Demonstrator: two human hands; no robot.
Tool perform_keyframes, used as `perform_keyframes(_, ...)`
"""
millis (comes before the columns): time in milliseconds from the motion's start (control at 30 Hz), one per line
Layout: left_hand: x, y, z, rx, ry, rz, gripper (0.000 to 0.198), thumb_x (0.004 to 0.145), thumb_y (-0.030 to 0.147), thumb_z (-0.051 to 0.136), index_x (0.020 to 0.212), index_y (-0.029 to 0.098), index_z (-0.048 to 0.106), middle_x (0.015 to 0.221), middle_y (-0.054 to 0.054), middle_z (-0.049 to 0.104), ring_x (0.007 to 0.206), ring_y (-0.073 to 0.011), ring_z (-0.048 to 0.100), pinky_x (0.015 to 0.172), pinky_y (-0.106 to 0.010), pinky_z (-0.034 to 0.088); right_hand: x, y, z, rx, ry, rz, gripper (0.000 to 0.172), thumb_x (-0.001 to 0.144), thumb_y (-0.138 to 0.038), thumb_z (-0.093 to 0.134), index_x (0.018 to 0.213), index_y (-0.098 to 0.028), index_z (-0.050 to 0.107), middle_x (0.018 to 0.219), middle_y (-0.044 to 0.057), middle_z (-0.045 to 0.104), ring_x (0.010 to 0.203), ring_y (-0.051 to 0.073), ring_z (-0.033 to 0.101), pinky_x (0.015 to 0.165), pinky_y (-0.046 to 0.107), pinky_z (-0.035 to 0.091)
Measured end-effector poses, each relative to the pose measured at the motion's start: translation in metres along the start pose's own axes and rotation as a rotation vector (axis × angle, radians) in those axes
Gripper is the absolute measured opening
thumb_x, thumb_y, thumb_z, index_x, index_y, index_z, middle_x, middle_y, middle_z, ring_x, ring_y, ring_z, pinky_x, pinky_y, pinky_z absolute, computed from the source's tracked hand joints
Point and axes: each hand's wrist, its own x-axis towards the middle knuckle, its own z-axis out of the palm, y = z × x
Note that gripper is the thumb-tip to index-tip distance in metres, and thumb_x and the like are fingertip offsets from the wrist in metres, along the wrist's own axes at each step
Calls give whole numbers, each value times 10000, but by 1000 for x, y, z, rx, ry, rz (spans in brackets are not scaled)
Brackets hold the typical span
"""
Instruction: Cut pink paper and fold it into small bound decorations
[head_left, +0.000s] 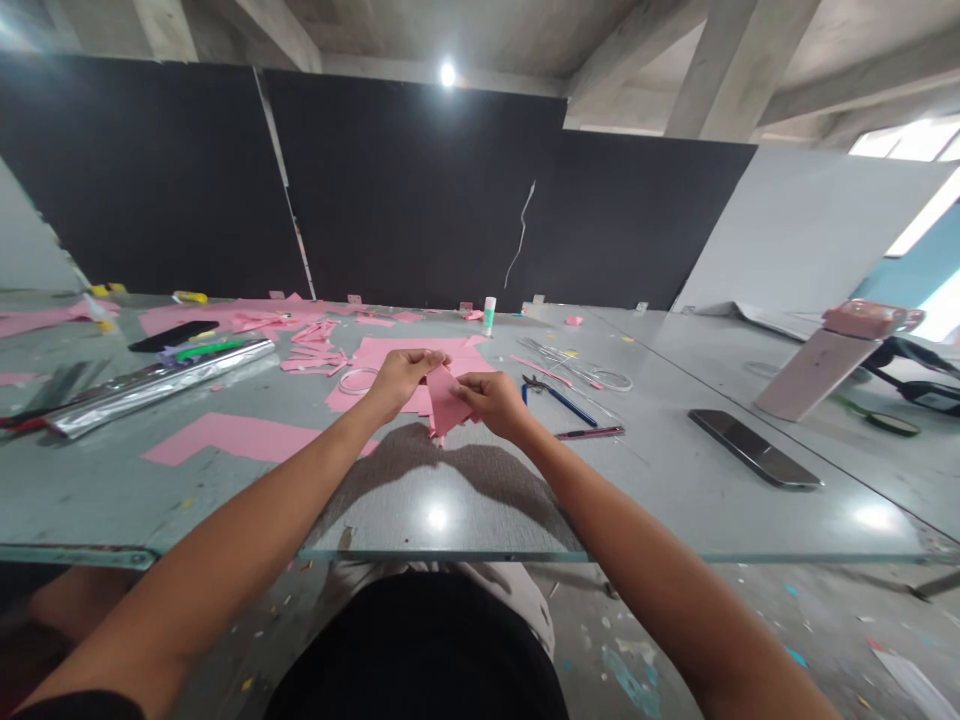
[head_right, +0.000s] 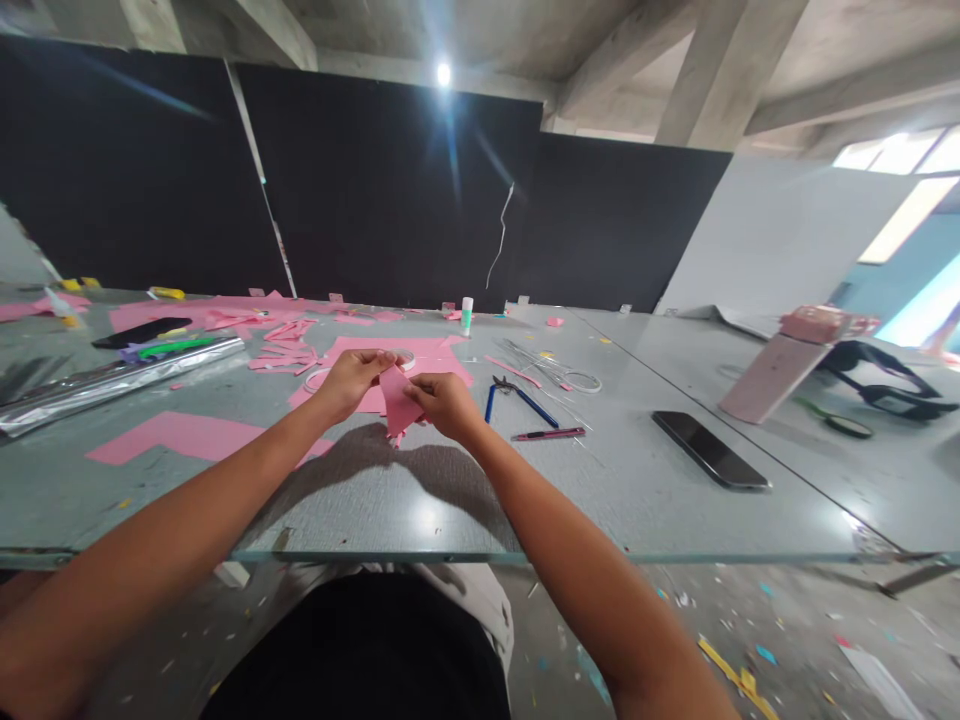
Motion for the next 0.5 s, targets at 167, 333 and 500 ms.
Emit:
perform_keyframes(167,-1,-2,-1,128,-55,7,405,477,459,820,686,126,723,703,-48,681,662,-148,574,640,-270,448,-1,0,1,81,-17,29,263,786,-343,518,591,-168,543,434,-29,522,388,80,446,425,197,323)
perform_keyframes(333,0,-2,-1,132,-13,81,309,516,408,805,585,133,683,638,-19,652,607,-124,546,624,-257,431,2,1,1,119,-33,100,284,798,-348,509,575,-172,526,454,-9,565,406,98,523,426,197,383)
perform_keyframes(500,1,1,-3,51,-7,9,399,555,498,763,643,116,686,648,-42,646,608,-137,563,609,-268,450,4,5,-2,267,-97,94,229,797,-381,504,703,-175,536,484,-18,575,433,123,579,452,227,474)
